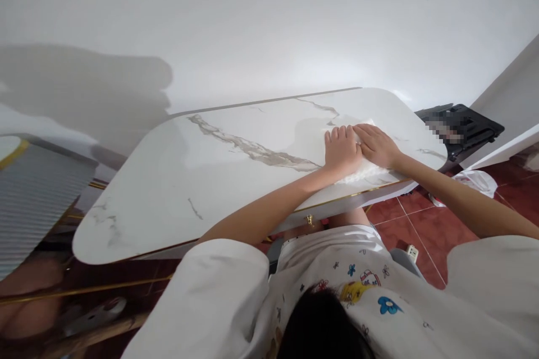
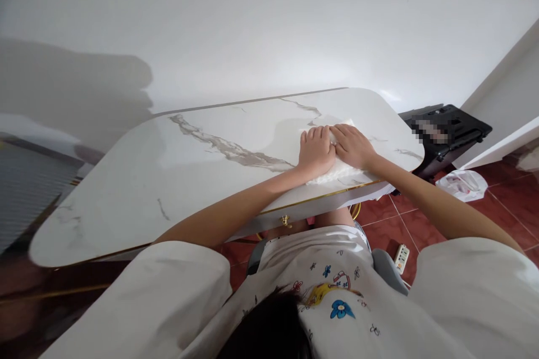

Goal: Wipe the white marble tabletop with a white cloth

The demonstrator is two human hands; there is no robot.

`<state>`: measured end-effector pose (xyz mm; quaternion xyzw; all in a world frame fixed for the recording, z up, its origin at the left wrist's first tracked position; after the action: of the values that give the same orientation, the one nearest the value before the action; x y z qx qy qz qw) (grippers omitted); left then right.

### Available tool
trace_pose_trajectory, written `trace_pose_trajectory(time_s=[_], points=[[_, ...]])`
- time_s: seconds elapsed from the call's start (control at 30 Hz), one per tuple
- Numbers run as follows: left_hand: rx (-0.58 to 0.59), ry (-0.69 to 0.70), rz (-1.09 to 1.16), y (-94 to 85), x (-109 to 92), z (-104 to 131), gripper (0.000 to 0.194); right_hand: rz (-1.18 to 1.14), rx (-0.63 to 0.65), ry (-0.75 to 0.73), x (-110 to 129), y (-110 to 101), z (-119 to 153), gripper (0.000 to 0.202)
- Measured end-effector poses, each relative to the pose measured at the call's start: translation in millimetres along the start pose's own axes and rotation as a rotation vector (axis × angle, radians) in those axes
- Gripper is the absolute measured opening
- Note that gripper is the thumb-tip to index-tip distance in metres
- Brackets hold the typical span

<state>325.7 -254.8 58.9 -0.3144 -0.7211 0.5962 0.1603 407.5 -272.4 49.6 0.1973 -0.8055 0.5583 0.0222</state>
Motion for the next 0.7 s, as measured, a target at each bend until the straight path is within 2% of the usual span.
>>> trace_pose_trajectory(time_s=[0.13,0.27,0.53,0.6,0.7], points=[[0.006,0.001,-0.003,-2.1,-16.2,15.3,0.049,-0.023,-0.008,-0.014,3.5,-8.5,21.1,0.055],[0.003,0.017,0.002,0.1,-34.8,15.0,0.047,-0.036,-0.007,-0.02,-11.5,-16.9,34.8,0.054],[-0.051,0.086,0.079,13.2,-87.9,-24.2,0.043,-0.027,-0.018,0.001,-76.7,-46.6,53.2,0.055],[-0.055,0.092,0.09,16.0,-93.2,-32.7,0.042,-0.02,-0.023,0.015,-86.6,-49.3,53.6,0.055],[-0.06,0.097,0.094,18.8,-90.0,-43.9,0.04,0.002,-0.031,0.039,-96.0,-46.2,44.8,0.056]])
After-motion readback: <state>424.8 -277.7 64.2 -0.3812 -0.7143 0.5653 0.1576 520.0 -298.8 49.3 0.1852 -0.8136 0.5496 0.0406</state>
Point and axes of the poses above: each hand's wrist, its own z-axis away from the middle knuckle, its own y-axis out of the palm, x = y × z, the point moved 9 cm from there along -z, towards the middle knuckle, and after that the axes turned 7 degrees about -z, right-handed, at the moved point
